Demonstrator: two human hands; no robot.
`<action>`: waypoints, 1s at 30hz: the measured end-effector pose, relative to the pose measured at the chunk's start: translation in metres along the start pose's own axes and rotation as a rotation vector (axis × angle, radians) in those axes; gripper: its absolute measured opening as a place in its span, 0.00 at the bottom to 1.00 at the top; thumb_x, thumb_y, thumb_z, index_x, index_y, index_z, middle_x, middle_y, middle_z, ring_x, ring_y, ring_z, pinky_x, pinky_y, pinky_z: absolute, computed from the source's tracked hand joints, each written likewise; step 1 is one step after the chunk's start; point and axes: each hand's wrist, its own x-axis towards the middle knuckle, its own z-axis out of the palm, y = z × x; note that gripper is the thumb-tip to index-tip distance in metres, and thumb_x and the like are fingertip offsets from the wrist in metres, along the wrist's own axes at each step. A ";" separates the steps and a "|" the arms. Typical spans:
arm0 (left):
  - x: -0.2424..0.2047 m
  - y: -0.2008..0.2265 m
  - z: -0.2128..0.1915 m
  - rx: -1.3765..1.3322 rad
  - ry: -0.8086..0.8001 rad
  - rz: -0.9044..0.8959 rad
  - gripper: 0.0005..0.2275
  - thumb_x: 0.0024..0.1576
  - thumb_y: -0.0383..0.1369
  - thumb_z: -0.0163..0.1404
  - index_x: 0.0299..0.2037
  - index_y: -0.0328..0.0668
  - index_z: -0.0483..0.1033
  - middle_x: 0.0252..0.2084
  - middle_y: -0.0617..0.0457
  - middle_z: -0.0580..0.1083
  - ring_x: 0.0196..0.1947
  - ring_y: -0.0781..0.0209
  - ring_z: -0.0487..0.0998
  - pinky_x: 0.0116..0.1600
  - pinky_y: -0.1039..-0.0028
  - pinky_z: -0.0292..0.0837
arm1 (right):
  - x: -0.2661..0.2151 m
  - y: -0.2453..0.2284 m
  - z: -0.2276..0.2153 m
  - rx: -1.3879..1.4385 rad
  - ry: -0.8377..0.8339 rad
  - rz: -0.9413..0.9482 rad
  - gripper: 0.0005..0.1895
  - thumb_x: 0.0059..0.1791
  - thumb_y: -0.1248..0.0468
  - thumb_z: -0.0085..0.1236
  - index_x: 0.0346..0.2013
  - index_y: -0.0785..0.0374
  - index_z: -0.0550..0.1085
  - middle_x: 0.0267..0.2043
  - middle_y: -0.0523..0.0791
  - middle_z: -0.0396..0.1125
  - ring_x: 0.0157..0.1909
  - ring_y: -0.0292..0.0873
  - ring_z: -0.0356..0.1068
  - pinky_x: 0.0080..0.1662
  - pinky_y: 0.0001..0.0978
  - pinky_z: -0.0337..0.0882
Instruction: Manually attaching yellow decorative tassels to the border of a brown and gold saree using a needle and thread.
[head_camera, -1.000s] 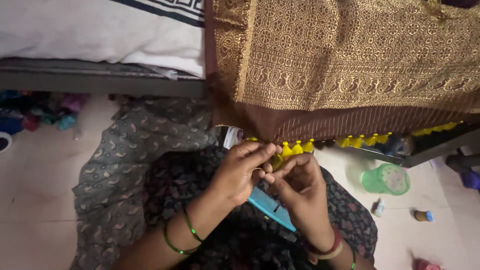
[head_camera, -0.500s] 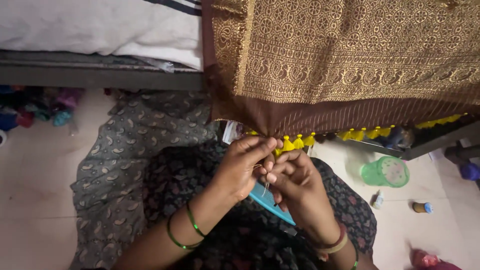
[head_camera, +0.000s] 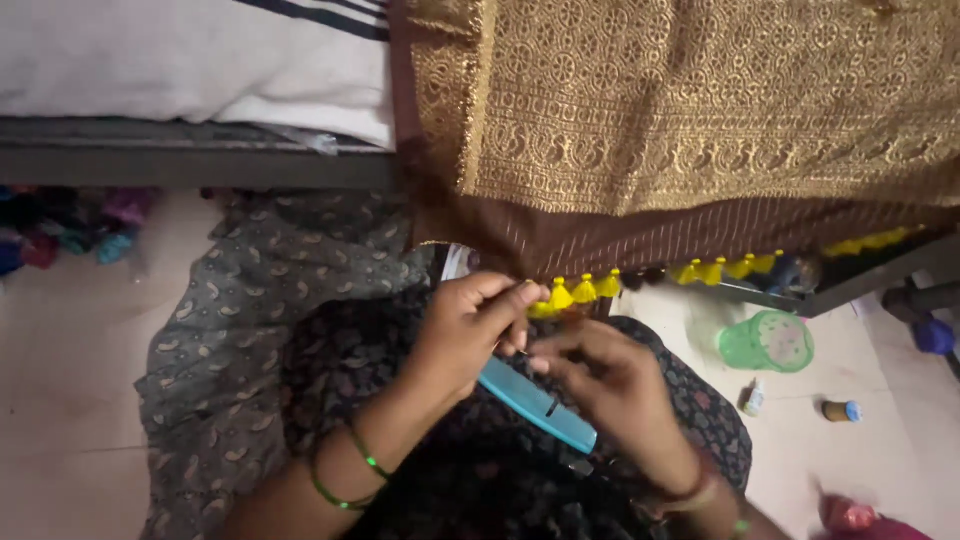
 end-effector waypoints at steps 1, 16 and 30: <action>0.001 0.011 -0.005 -0.002 0.005 0.003 0.09 0.62 0.32 0.54 0.37 0.33 0.81 0.21 0.58 0.71 0.20 0.72 0.68 0.26 0.80 0.62 | 0.004 -0.011 -0.008 -0.001 -0.006 -0.002 0.12 0.45 0.76 0.63 0.42 0.63 0.76 0.38 0.45 0.72 0.42 0.40 0.73 0.43 0.30 0.73; 0.003 0.010 -0.030 0.386 -0.126 0.302 0.09 0.60 0.32 0.55 0.45 0.37 0.82 0.39 0.57 0.82 0.38 0.74 0.79 0.44 0.76 0.75 | 0.120 -0.110 -0.002 -0.855 -0.443 -0.808 0.09 0.42 0.67 0.64 0.37 0.61 0.77 0.37 0.44 0.68 0.37 0.46 0.73 0.36 0.36 0.73; -0.013 0.023 -0.008 0.714 0.282 0.678 0.04 0.55 0.25 0.57 0.38 0.35 0.79 0.38 0.48 0.79 0.40 0.54 0.82 0.47 0.72 0.75 | 0.102 -0.106 -0.002 -0.921 -0.166 -0.704 0.05 0.45 0.67 0.63 0.33 0.62 0.77 0.38 0.48 0.71 0.31 0.48 0.75 0.32 0.38 0.73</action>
